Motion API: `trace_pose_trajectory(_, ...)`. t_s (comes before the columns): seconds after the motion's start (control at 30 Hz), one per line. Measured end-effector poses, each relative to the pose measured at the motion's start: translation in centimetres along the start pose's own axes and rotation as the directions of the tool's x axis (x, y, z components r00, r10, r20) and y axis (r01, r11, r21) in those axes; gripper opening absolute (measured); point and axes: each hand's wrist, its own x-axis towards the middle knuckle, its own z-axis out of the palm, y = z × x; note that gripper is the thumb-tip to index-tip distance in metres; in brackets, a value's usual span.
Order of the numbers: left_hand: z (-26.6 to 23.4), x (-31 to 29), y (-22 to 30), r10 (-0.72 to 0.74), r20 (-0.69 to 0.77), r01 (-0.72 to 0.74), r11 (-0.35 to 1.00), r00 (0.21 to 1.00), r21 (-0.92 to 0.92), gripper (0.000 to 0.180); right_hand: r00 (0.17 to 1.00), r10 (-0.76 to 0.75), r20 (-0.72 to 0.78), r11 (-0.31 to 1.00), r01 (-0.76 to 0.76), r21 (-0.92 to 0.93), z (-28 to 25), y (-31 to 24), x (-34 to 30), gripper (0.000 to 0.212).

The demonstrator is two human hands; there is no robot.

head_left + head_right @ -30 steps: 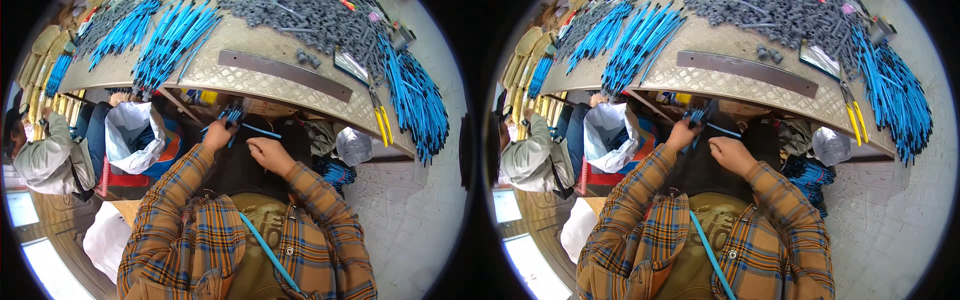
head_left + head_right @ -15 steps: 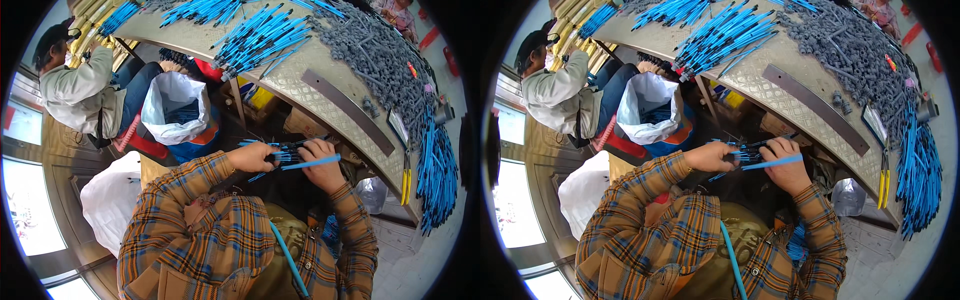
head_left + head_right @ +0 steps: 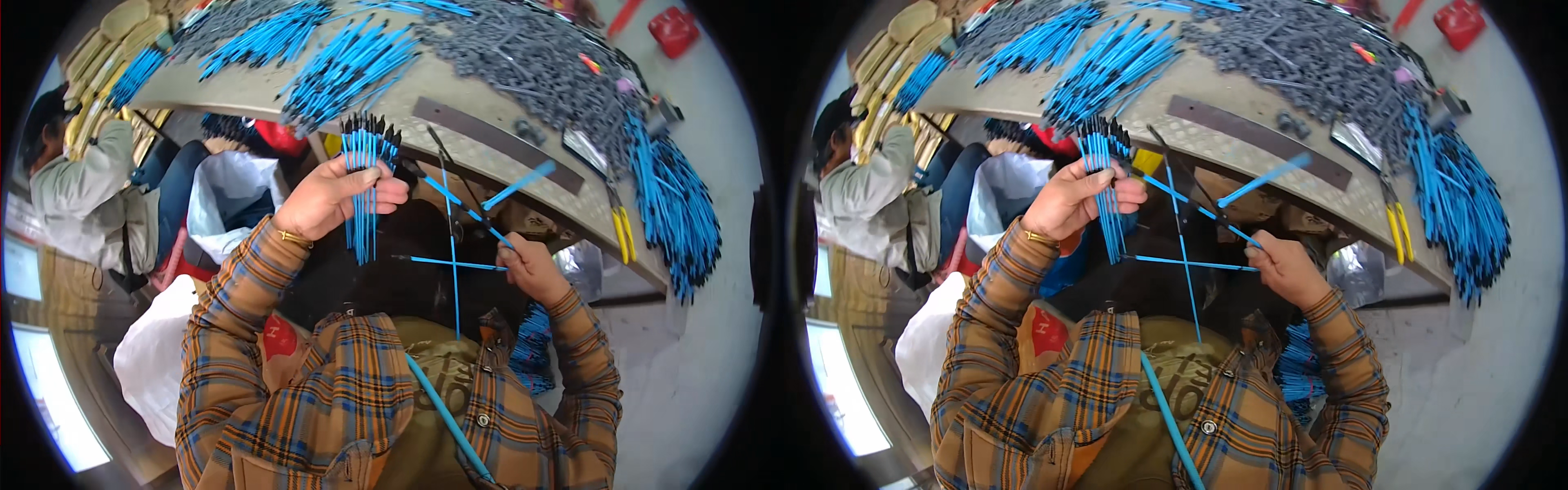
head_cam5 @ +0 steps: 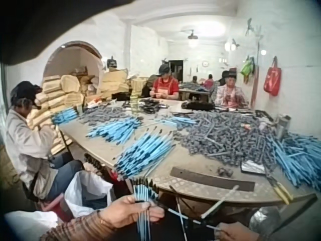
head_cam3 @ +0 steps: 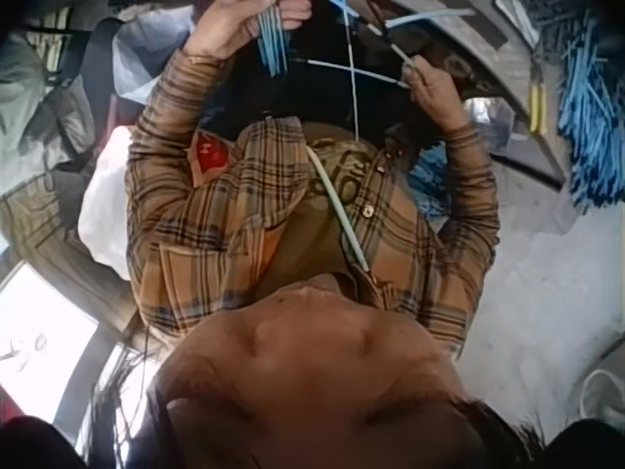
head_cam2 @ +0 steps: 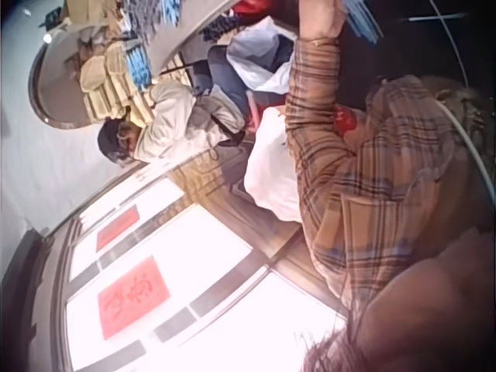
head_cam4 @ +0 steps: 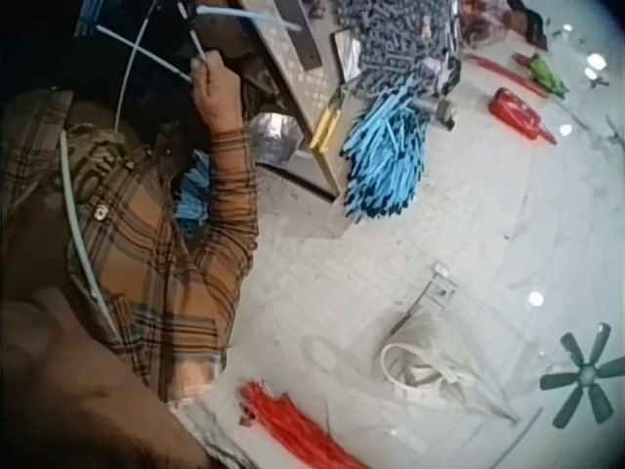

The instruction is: Assembling blue plastic components by inserting grey connectors and using pliers to secure or trim them.

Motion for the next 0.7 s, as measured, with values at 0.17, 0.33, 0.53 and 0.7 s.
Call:
trace_pose_trajectory(0.17,4.5,0.8,-1.6,0.044,0.182,-0.041,0.999,0.982,-0.017,0.031,0.99,-0.068,-0.12,0.998,0.068,0.001,1.3,0.1,-1.4,0.019)
trace_pose_trajectory(0.33,9.8,2.0,-3.5,0.124,0.1,-0.116,0.99,0.987,-0.086,0.02,0.977,0.015,-0.212,0.992,0.012,0.126,4.0,0.5,-2.4,0.021)
trace_pose_trajectory(0.53,12.0,3.6,-4.4,0.161,-0.064,-0.173,0.944,0.985,-0.282,0.015,0.929,-0.06,-0.366,0.941,0.175,0.289,6.4,1.0,-3.9,0.05)
trace_pose_trajectory(0.7,13.7,4.6,-5.1,0.241,0.009,-0.235,0.954,0.97,-0.185,0.013,0.853,-0.063,-0.518,0.984,0.14,0.11,7.5,1.9,-5.3,0.057)
